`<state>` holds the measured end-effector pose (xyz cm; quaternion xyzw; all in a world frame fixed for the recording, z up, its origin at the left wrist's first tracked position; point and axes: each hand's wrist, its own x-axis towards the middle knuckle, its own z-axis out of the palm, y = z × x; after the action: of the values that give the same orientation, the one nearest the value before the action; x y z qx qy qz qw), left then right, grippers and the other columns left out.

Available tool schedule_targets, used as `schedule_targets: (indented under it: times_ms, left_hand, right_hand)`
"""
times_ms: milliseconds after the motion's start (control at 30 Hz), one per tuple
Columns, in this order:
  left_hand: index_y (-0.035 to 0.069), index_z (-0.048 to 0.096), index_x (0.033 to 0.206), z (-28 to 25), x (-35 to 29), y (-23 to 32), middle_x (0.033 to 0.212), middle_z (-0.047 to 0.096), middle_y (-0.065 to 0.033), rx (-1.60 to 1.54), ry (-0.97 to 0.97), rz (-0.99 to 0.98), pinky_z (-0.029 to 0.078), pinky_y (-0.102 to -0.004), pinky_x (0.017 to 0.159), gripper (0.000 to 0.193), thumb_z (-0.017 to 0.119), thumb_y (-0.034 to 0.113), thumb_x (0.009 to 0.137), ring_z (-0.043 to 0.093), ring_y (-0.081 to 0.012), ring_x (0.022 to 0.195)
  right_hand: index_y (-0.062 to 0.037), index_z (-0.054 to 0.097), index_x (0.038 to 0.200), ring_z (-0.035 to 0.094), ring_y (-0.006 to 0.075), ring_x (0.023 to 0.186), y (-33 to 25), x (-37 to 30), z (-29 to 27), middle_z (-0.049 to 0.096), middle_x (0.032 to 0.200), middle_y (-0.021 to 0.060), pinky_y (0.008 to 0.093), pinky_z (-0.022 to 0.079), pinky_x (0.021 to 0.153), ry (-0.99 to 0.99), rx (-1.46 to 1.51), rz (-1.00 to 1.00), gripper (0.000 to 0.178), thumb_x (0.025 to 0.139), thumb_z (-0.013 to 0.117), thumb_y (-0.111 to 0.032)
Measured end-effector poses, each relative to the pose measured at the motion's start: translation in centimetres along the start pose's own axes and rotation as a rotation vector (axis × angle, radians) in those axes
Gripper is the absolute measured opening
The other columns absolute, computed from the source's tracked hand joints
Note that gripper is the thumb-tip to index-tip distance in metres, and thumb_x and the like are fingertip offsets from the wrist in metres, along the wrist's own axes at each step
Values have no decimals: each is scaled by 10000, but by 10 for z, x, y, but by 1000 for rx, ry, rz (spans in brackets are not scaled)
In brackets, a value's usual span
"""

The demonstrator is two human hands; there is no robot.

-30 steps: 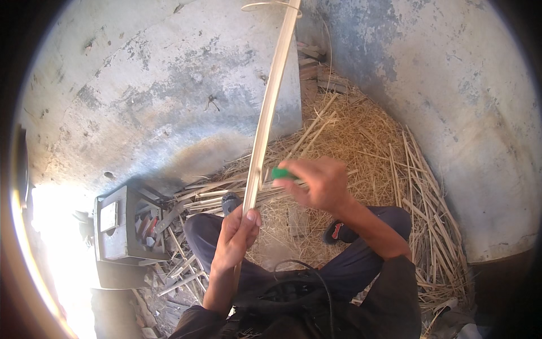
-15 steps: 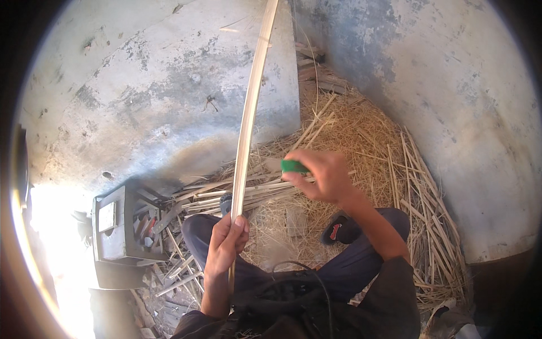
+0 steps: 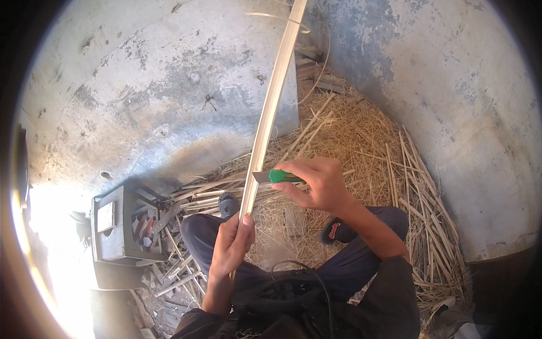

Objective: The person sits on the floor and uses a green utility knife to shave thin strips from a long bamboo pole. They hold the pole with one hand and draw the knife along its length to remove the outer layer, creating continuous curls of bamboo.

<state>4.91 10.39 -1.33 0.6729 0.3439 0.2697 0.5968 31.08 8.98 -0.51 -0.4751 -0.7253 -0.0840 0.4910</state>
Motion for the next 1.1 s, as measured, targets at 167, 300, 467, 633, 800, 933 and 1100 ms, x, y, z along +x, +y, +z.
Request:
schedule_targets:
  times_ms: [167,300,467,633,800,933,1100]
  left_hand:
    - [58,526,832,1,-2,-6,652,450,55,-14,-16,29,324,-262,524,439,473,335,1169,382,-37,589]
    - [77,505,820,0,-3,-5,638,432,68,-35,-32,44,294,-246,502,437,461,332,1173,357,-26,560]
    - [81,502,797,-2,-3,-10,635,430,66,-52,-37,38,291,-249,505,457,463,339,1172,352,-29,561]
    - [73,506,782,-6,-6,-14,648,438,62,-55,-33,11,308,-259,530,472,479,346,1166,364,-35,594]
    - [41,528,790,-9,-12,-13,670,464,48,-45,-24,-65,348,-286,569,469,513,336,1155,395,-47,648]
    - [32,539,792,-10,-15,-15,675,467,45,-41,-8,-52,359,-298,574,463,519,323,1152,406,-52,656]
    - [28,549,794,-12,-15,-20,677,472,44,-26,-2,-84,361,-298,576,459,527,319,1148,412,-52,660]
  right_hand:
    - [-89,786,1011,698,176,590,2,2,-9,749,770,28,314,509,524,-44,-34,-15,311,889,845,-369]
    - [-131,791,1036,720,160,624,0,4,-14,778,821,6,309,521,534,-86,-44,6,286,888,846,-369]
    - [-82,795,990,671,169,556,4,2,-8,743,744,24,315,489,509,-45,-36,-3,312,879,849,-369]
    - [-77,797,981,693,175,575,8,1,-4,754,754,35,316,504,512,-43,-28,2,318,881,848,-373]
    - [-123,800,1008,760,172,684,7,3,-8,801,868,29,301,560,580,-75,-29,52,240,881,855,-319]
    - [-119,801,999,757,167,672,9,5,-6,797,843,25,296,558,569,-89,-36,36,232,887,851,-317]
    - [-121,801,986,731,162,620,14,1,-3,791,823,22,295,538,538,-95,-43,69,231,914,828,-338]
